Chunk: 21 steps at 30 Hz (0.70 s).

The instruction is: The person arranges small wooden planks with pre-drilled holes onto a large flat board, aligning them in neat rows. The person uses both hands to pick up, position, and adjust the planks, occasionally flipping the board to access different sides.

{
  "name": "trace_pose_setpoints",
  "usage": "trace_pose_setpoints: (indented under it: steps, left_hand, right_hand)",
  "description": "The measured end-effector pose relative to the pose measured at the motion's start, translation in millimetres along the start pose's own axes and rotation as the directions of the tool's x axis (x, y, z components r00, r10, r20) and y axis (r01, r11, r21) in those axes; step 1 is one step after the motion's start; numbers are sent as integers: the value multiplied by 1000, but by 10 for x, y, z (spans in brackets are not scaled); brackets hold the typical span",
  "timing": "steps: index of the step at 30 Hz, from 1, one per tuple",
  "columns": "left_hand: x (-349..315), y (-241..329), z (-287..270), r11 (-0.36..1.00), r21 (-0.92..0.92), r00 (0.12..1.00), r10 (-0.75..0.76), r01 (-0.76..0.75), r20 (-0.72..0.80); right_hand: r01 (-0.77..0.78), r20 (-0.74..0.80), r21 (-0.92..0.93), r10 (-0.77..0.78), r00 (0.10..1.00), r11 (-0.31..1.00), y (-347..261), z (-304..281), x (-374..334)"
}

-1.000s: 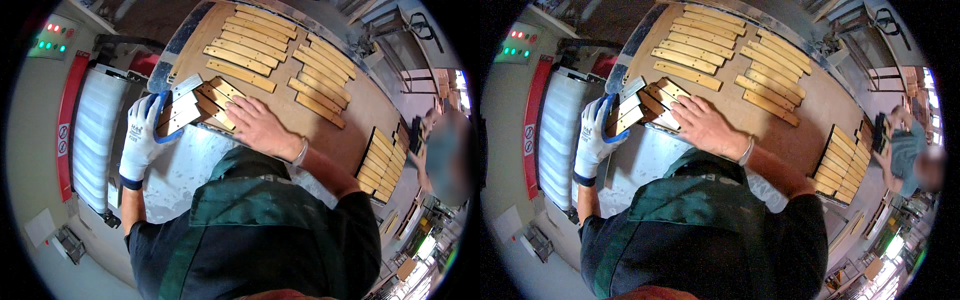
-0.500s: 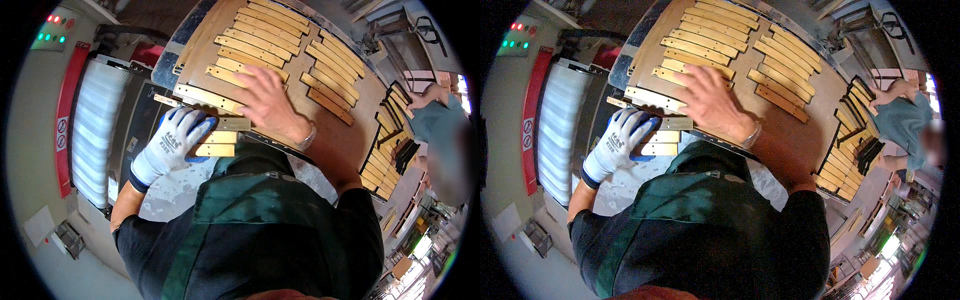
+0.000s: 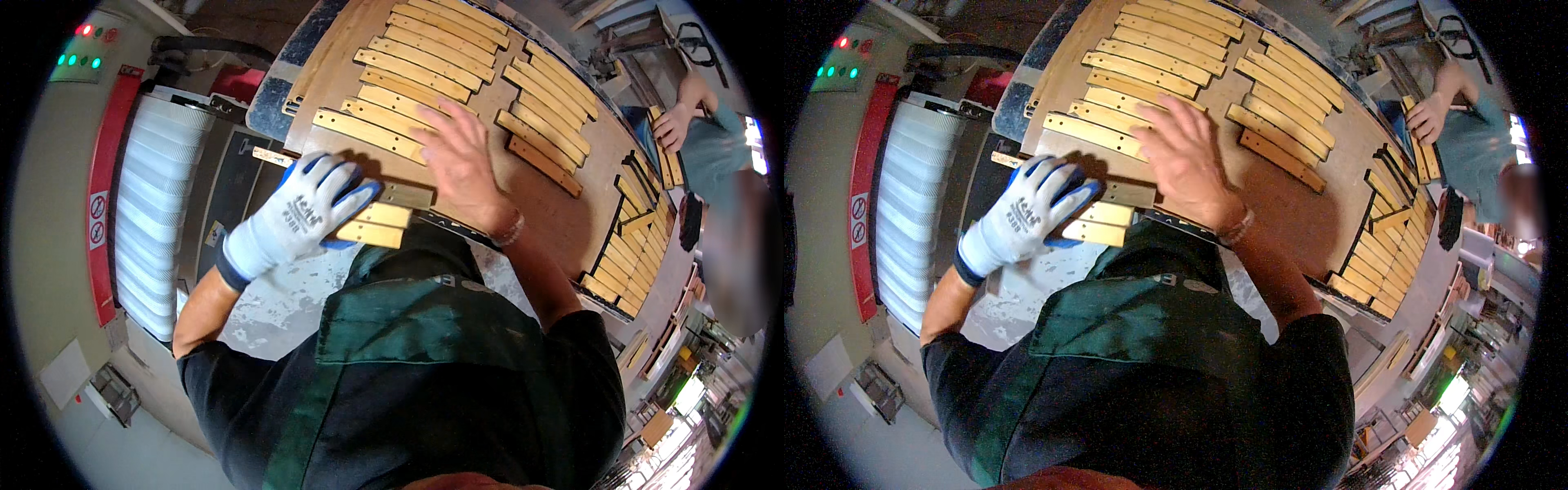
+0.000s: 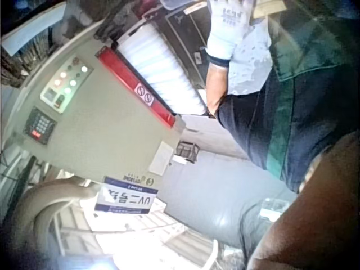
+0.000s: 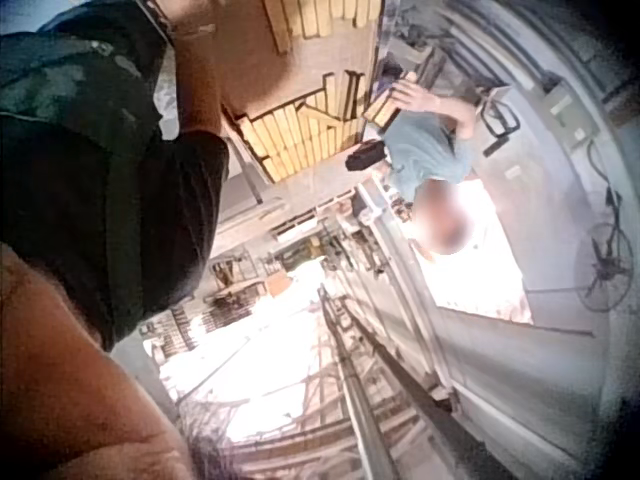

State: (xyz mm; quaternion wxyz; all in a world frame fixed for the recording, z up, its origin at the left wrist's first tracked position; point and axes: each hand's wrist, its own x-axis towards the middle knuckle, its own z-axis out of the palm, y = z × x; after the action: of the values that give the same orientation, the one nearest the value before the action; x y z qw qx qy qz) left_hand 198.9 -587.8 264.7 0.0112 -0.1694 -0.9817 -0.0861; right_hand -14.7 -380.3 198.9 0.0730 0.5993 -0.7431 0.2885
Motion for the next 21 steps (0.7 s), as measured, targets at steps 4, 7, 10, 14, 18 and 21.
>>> trace_pose_setpoints:
  steps: [4,7,10,14,18,21]
  left_hand:
    - [219,-199,202,997,-25,997,75,-76,-33]
    - [293,-205,253,997,-20,997,79,-79,-19]
    - [247,-105,333,999,-33,997,18,-20,-70]
    - [206,-57,387,998,-57,996,23,-28,-86]
    - [197,-43,430,998,30,996,63,-61,-58]
    - [288,-7,346,998,9,997,58,-58,-43]
  right_hand:
    - [-128,75,230,113,991,965,-205,-293,-176]
    - [-96,165,103,78,983,990,-337,-240,-407]
    - [-151,57,81,146,988,985,-318,-206,-446]
    - [-170,-11,37,171,985,985,-328,-138,-446]
    - [-215,-39,119,221,974,969,-335,-173,-498]
    - [-259,-69,265,286,956,929,-358,-254,-603]
